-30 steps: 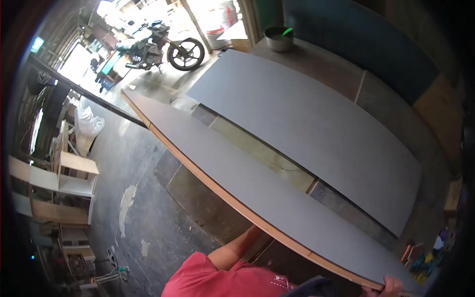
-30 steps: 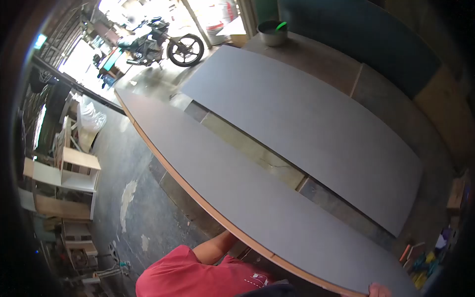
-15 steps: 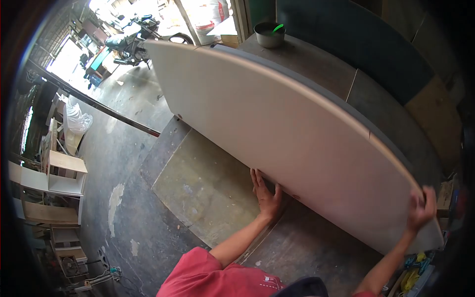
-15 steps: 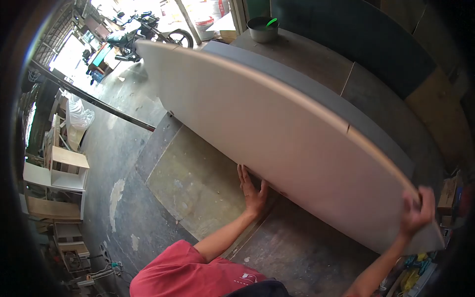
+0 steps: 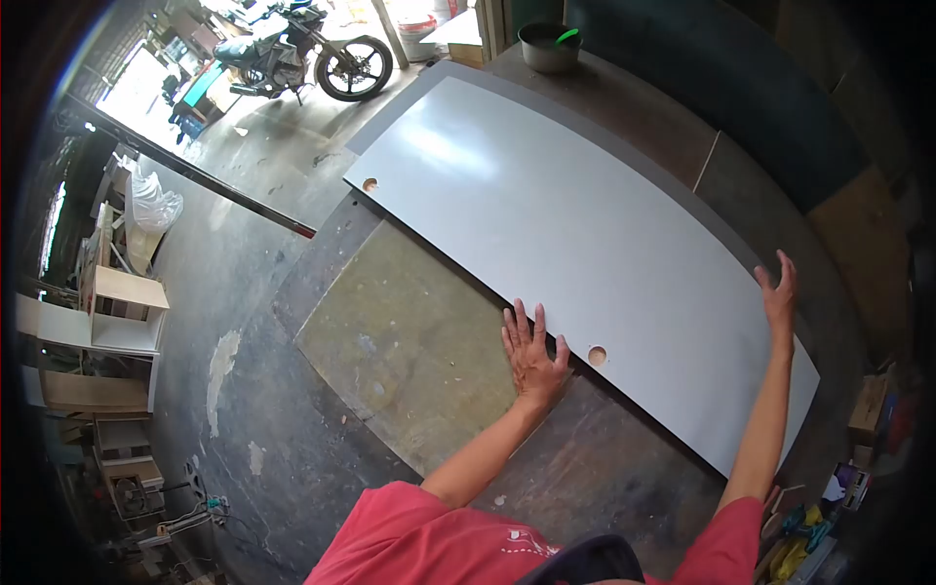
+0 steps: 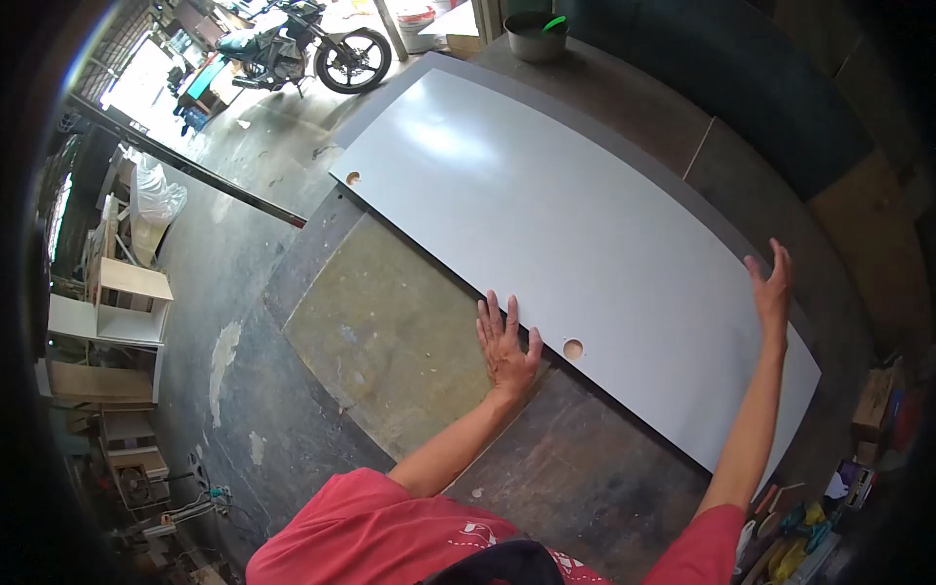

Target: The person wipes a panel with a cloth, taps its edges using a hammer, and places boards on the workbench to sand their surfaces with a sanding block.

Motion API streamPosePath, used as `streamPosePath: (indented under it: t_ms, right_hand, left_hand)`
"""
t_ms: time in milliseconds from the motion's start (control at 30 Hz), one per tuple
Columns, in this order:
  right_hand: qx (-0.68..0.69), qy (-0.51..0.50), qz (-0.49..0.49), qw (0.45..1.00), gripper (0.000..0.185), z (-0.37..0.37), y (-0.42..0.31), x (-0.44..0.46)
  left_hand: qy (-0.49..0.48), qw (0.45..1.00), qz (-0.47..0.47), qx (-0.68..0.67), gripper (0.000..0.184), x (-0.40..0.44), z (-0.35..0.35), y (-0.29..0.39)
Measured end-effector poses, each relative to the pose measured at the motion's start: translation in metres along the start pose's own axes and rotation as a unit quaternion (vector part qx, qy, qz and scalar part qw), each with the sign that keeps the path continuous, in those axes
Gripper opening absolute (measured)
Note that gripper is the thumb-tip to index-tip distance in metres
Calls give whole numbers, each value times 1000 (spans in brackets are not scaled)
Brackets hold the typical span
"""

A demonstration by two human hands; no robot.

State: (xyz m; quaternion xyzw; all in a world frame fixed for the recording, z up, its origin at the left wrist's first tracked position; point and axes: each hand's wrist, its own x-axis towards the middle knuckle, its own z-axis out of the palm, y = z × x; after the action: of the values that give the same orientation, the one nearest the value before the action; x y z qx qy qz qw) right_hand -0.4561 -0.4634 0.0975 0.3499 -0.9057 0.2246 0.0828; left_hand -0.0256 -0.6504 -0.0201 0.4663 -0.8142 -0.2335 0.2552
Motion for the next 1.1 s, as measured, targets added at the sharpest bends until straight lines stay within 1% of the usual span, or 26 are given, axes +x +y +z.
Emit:
streamPosePath:
  t_ms: [67,100,133,167,200,233,267,300,333,367,400,433,467,500,533,567,600,633,700,733,767,833,900,933,1033,1100]
  right_hand:
    - [-31,18,-27,999,60,-7,-17,-47]
    - [-53,18,-19,998,59,-11,-21,-76]
    - [-76,17,-11,997,59,-12,-21,-110]
    - [-73,44,18,996,59,-13,-20,-149]
    - [-69,73,47,994,59,-11,-15,-189]
    - [-109,112,104,982,58,-8,-1,-233]
    - [-139,176,166,960,57,-3,19,-280]
    - [-198,247,236,919,62,4,43,-328]
    - [-209,265,394,855,66,8,69,-372]
    - [-63,374,393,838,68,19,126,-425]
    - [123,429,560,698,70,8,99,-424]
    - [184,383,640,641,73,-1,118,-442]
    - [230,344,636,651,75,-3,136,-457]
    - [274,304,630,660,76,-14,127,-452]
    - [271,309,633,656,76,-12,123,-442]
    - [341,345,596,640,77,-7,113,-423]
    - [407,378,554,620,79,-6,103,-407]
    - [403,381,556,619,79,-8,93,-396]
    - [433,386,550,601,78,-9,83,-382]
    - [447,378,538,607,79,-7,81,-381]
    - [472,348,514,626,80,-6,80,-380]
    - [498,342,498,622,81,-3,73,-372]
    - [506,326,499,624,82,0,67,-361]
    - [501,315,502,631,81,2,65,-356]
    - [484,289,498,659,78,10,56,-341]
    - [486,279,504,657,75,11,44,-329]
  left_hand:
    - [14,999,-2,-32,81,-1,4,-5]
    - [28,998,-7,-59,82,-2,3,-6]
    - [63,993,-2,-96,88,0,-2,-5]
    - [63,993,-5,-100,88,7,-3,-10]
    - [105,983,-31,-147,90,21,-2,-20]
    - [144,969,-58,-192,92,36,-2,-32]
    - [176,964,-72,-187,92,57,-1,-48]
    - [207,958,-85,-181,92,82,-2,-65]
    - [219,958,-117,-142,93,107,-6,-80]
    - [231,956,-148,-102,93,132,-12,-93]
    - [214,954,-196,-82,94,154,-16,-104]
    - [195,949,-242,-61,94,173,-18,-113]
    - [190,951,-237,-62,94,186,-18,-119]
    - [179,951,-250,-30,95,197,-13,-126]
    - [168,950,-264,1,95,205,-8,-130]
    - [163,951,-261,0,95,212,-2,-133]
    - [184,946,-267,2,96,216,4,-136]
    - [205,940,-273,5,96,219,9,-139]
    - [207,942,-263,-5,96,228,11,-140]
    - [210,943,-258,-6,96,237,14,-143]
    - [213,944,-254,-6,97,246,16,-146]
    - [192,949,-248,8,98,262,17,-152]
    - [204,947,-247,13,99,280,23,-156]
    - [190,953,-236,10,99,286,25,-156]
    - [180,946,-264,52,100,303,28,-159]
    - [161,946,-270,76,101,315,34,-173]
